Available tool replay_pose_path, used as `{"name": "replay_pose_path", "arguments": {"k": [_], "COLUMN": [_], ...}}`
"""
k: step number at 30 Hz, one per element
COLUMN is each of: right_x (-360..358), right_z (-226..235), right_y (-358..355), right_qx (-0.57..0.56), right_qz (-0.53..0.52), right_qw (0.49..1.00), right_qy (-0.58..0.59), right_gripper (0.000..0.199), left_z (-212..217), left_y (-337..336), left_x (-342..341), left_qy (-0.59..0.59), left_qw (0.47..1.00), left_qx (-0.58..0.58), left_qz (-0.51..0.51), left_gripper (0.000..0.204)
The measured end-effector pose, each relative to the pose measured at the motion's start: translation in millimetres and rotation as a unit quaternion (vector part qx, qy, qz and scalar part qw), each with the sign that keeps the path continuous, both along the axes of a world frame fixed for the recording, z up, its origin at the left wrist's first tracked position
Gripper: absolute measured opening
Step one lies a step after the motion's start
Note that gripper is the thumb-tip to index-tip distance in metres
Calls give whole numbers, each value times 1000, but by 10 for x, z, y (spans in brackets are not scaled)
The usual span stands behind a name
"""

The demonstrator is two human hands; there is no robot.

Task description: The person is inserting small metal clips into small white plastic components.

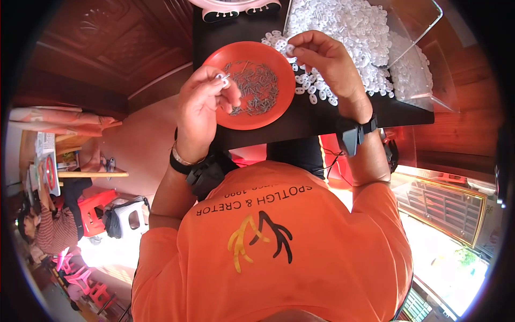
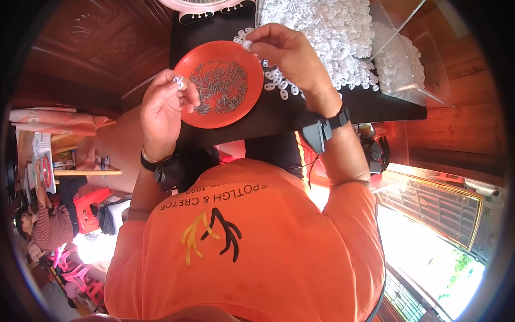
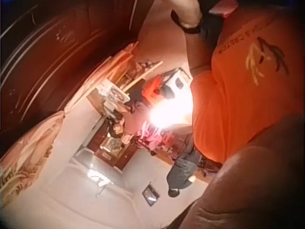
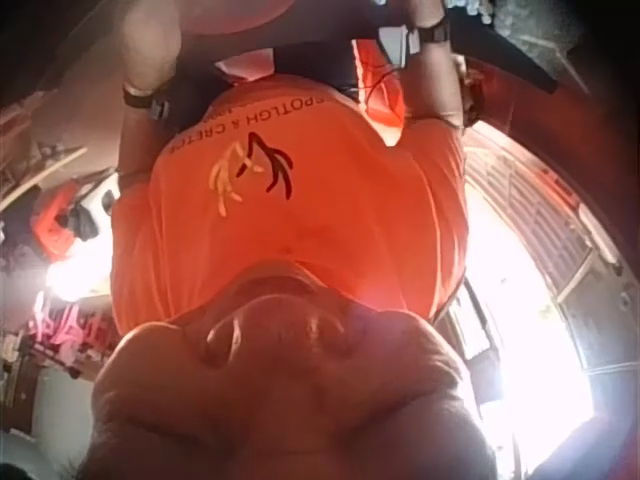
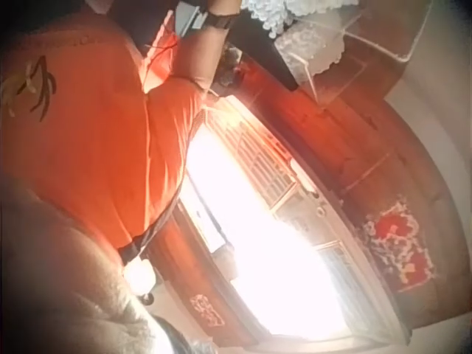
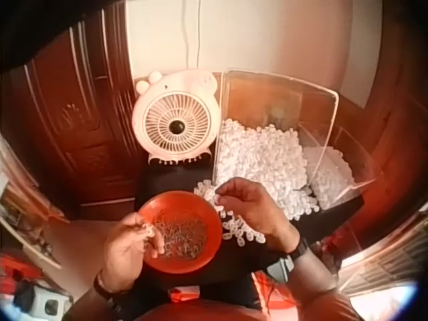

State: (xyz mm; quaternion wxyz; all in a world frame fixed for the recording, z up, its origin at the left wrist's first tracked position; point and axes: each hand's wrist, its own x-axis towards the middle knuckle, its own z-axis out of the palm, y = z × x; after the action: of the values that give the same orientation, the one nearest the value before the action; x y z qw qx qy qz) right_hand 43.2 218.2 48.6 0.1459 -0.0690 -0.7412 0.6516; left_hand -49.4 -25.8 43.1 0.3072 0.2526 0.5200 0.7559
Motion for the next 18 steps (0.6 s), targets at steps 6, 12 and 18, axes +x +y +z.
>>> {"name": "replay_pose_path", "arguments": {"k": [6,12,18], "right_x": [4,-10,-35], "right_z": [-57,-167,-246], "right_y": [-380,-543,-576], "right_qx": [-171,-203,-189], "right_qz": [74,102,112], "right_qw": [982,973,976], "right_qy": [16,41,4], "right_gripper": [15,18,22], "left_z": [84,42,-34], "left_y": [136,228,236], "left_x": [60,87,72], "left_qy": [6,-6,-28], "left_qw": [1000,1000,999], "left_qx": [14,20,29], "left_qz": [-15,1,9], "left_gripper": [16,16,16]}}
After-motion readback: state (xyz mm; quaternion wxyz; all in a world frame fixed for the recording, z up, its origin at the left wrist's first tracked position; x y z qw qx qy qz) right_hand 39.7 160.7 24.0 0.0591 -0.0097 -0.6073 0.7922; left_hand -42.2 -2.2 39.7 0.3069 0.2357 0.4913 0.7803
